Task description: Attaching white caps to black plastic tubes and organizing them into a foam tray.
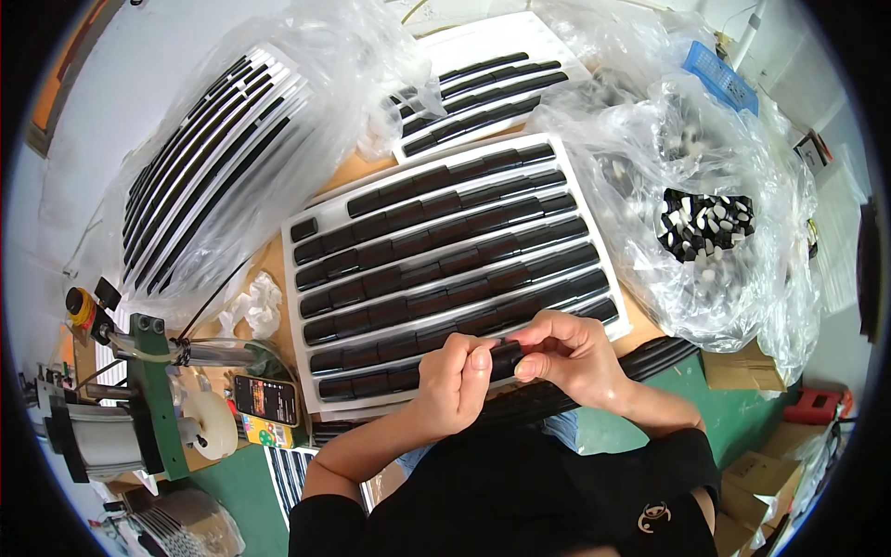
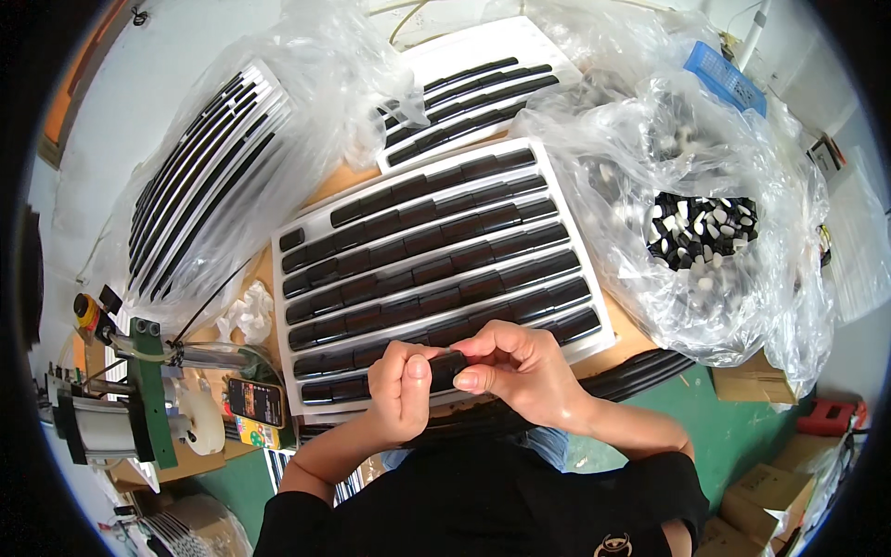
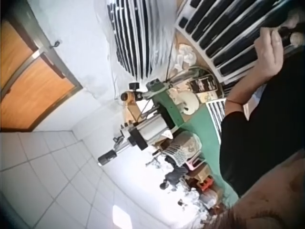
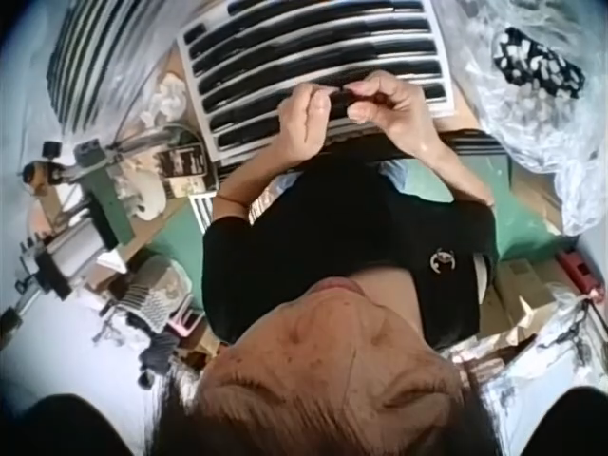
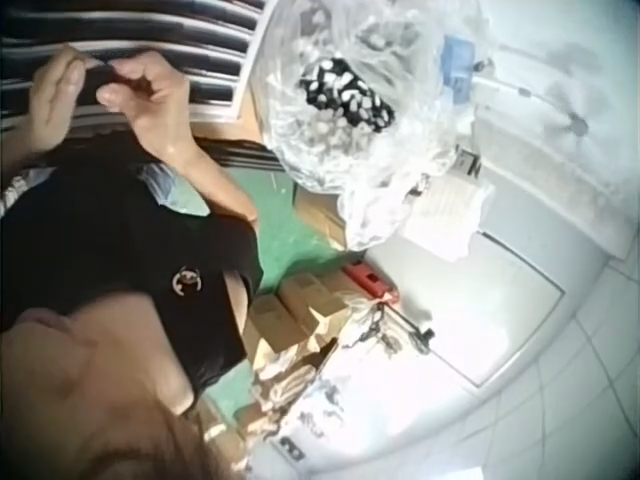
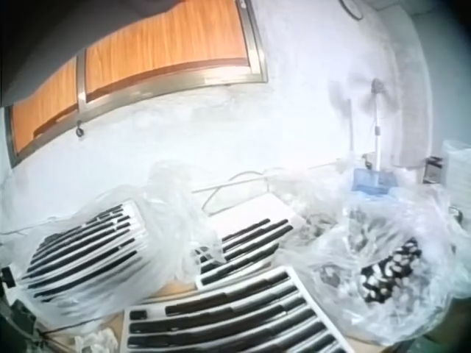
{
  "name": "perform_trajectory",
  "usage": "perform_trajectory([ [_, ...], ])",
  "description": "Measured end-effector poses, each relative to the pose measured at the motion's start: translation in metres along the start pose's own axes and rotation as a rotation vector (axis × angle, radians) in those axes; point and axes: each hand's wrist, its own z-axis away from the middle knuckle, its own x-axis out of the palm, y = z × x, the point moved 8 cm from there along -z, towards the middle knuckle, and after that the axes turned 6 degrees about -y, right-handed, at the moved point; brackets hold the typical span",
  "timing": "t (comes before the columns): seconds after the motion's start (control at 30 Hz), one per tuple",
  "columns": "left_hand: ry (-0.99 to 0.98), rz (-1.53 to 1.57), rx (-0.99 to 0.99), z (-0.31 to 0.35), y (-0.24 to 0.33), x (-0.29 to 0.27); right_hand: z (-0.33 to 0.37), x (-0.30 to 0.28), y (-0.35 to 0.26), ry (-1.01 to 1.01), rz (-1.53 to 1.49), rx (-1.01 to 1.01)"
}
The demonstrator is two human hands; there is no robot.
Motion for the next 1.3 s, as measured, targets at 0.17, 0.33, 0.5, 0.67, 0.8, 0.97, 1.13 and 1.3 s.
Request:
perform_trajectory([
  [0.17, -0.039, -0.030, 0.026, -0.004, 0.000, 0.005, -0.002, -0.008, 0.006, 0.020, 0.083, 0.073],
  [0.33, -0.248, 0.202, -0.270, -0.023, -0.033, 0.014, -0.014, -0.024, -0.006, -0.030, 0.214, -0.106],
  [0.5, -0.052, 0.338, -0.384, -0.053, -0.090, -0.057, 0.004, -0.194, -0.058, 0.747, 1.320, -0.249],
  [0.67, 0.238, -0.211, -0.359, -0.062, -0.175, -0.187, 0.071, -0.357, -0.063, 0.938, 2.111, 0.450],
  [0.8, 0.239, -0.554, -0.453, -0.080, -0.193, -0.212, 0.094, -0.403, -0.047, 1.126, 1.987, 0.635],
  [0.97, 0.093, -0.626, -0.532, -0.089, -0.231, -0.222, 0.089, -0.398, -0.052, 1.113, 1.900, 0.582],
  [1.13, 0.084, -0.672, -0.502, -0.094, -0.243, -0.214, 0.092, -0.404, -0.052, 1.099, 1.879, 0.577],
  [1.3, 0.158, -0.781, -0.433, -0.083, -0.235, -0.212, 0.094, -0.409, -0.049, 1.128, 1.901, 0.531],
])
